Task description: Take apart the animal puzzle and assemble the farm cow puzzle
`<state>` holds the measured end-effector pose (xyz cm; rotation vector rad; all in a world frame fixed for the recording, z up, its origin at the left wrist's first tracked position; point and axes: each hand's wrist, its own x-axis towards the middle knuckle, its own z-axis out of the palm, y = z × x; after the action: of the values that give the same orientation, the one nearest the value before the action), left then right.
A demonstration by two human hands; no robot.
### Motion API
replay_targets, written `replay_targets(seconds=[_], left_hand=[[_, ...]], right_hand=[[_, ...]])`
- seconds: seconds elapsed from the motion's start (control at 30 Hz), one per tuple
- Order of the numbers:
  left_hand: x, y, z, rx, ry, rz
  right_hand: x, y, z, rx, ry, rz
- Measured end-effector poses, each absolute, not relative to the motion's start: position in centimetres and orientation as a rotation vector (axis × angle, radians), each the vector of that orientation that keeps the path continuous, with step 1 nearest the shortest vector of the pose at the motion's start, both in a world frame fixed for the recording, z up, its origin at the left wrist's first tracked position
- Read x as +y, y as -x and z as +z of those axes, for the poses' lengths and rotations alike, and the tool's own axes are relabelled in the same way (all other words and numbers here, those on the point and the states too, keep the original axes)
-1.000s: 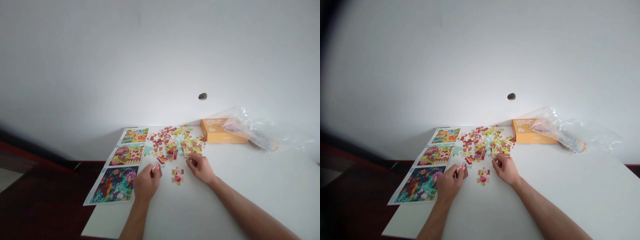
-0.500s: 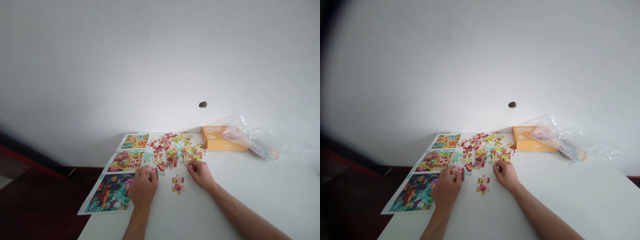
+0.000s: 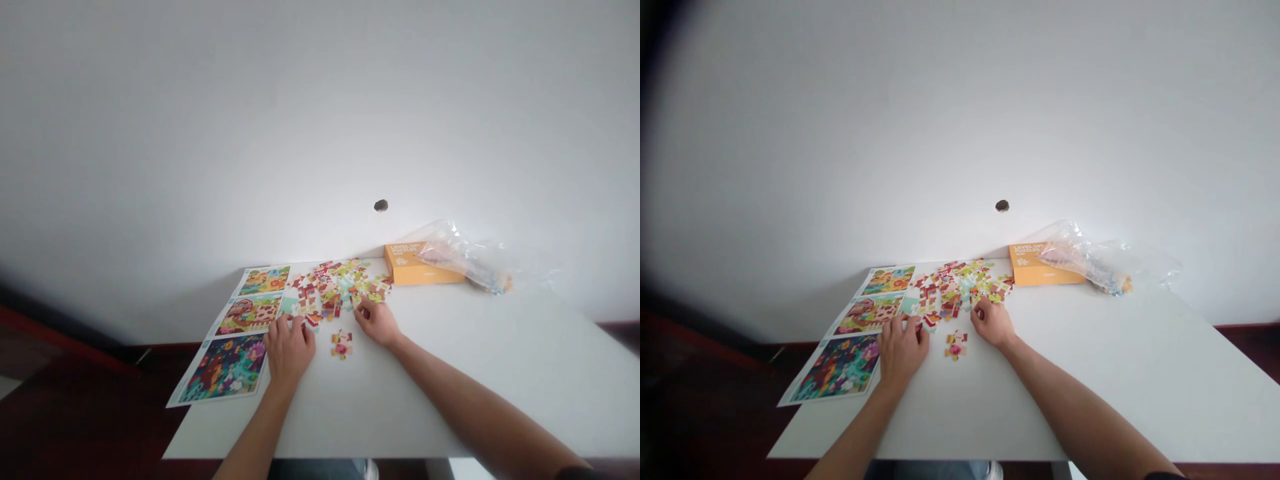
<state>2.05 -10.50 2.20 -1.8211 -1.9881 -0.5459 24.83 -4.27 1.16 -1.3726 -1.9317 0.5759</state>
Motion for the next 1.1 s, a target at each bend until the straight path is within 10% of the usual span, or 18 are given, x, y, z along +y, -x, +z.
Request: replay_targets(seconds=[1.1], left_hand=[[-6.5, -0.9, 1.2, -1.639, 2.276, -0.7]], right_hand=[[-4.7, -31.1, 1.8, -2.3, 0.952, 0.795]])
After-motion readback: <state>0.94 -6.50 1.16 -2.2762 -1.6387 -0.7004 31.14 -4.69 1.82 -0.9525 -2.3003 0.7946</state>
